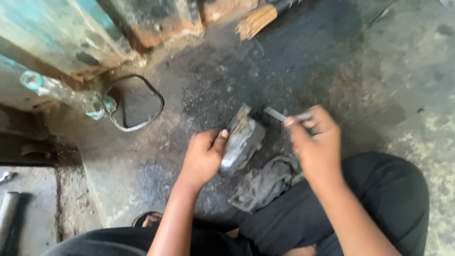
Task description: The person sits on the floor and scrubs a small metal part with a green-handled tool and a cloth. They repeatedly rub the surface, wipe it with the cloth, and inspect the part by turning it over in their hands.
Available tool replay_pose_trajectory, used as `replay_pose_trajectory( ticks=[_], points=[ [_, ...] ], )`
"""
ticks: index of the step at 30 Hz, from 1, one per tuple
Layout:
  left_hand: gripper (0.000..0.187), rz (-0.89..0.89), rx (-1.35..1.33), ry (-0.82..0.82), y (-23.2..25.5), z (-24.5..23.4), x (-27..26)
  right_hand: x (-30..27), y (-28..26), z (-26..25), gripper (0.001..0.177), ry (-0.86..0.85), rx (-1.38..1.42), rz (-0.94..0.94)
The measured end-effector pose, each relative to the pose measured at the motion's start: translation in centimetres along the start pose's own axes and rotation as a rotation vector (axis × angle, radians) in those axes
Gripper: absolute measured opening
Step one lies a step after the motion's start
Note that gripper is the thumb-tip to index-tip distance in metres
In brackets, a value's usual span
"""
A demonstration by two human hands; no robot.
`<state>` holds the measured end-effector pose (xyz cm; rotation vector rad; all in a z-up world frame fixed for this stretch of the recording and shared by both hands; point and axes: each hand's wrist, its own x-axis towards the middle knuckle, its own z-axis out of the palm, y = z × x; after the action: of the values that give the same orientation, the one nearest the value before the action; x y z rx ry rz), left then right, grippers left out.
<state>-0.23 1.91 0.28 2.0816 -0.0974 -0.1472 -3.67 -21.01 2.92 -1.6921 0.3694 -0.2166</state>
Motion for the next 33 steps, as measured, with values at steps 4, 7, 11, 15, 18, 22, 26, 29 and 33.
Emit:
replay_pose_trajectory(
  ticks=[4,7,11,15,18,22,26,29,33],
  points=[
    [0.037,-0.007,0.038,-0.003,-0.2,-0.4,1.2,2.1,-0.2,-1.4,0.021,-0.109,-0.004,0.027],
    [0.036,0.004,-0.027,0.006,-1.1,0.0,1.3,0.7,1.5,-0.1,0.021,-0.201,-0.16,-0.036],
    [0.028,-0.015,-0.098,0.004,-1.2,-0.1,0.9,-1.0,2.4,2.9,0.012,-0.259,-0.302,-0.203],
    [0.029,-0.009,-0.078,0.012,-0.8,-0.3,1.0,-0.3,3.0,4.3,0.009,-0.199,-0.199,-0.1],
    [0.027,0.005,-0.067,0.012,-0.8,0.0,1.1,-1.7,3.7,4.4,0.01,-0.233,-0.222,-0.15],
    [0.032,0.011,-0.025,0.014,-1.0,-0.2,1.3,-1.3,4.4,4.0,0.007,-0.197,-0.135,-0.064],
    [0.03,-0.011,0.001,0.003,-0.6,-0.5,0.8,-1.2,5.3,4.1,0.01,-0.306,0.014,-0.023],
    [0.031,-0.047,-0.029,0.008,0.0,-0.6,0.4,0.5,5.5,3.9,0.017,-0.269,0.074,-0.002],
    [0.026,0.074,-0.032,0.059,0.6,-0.5,0.7,0.1,5.4,3.3,0.024,-0.208,-0.134,0.03]
  ],
)
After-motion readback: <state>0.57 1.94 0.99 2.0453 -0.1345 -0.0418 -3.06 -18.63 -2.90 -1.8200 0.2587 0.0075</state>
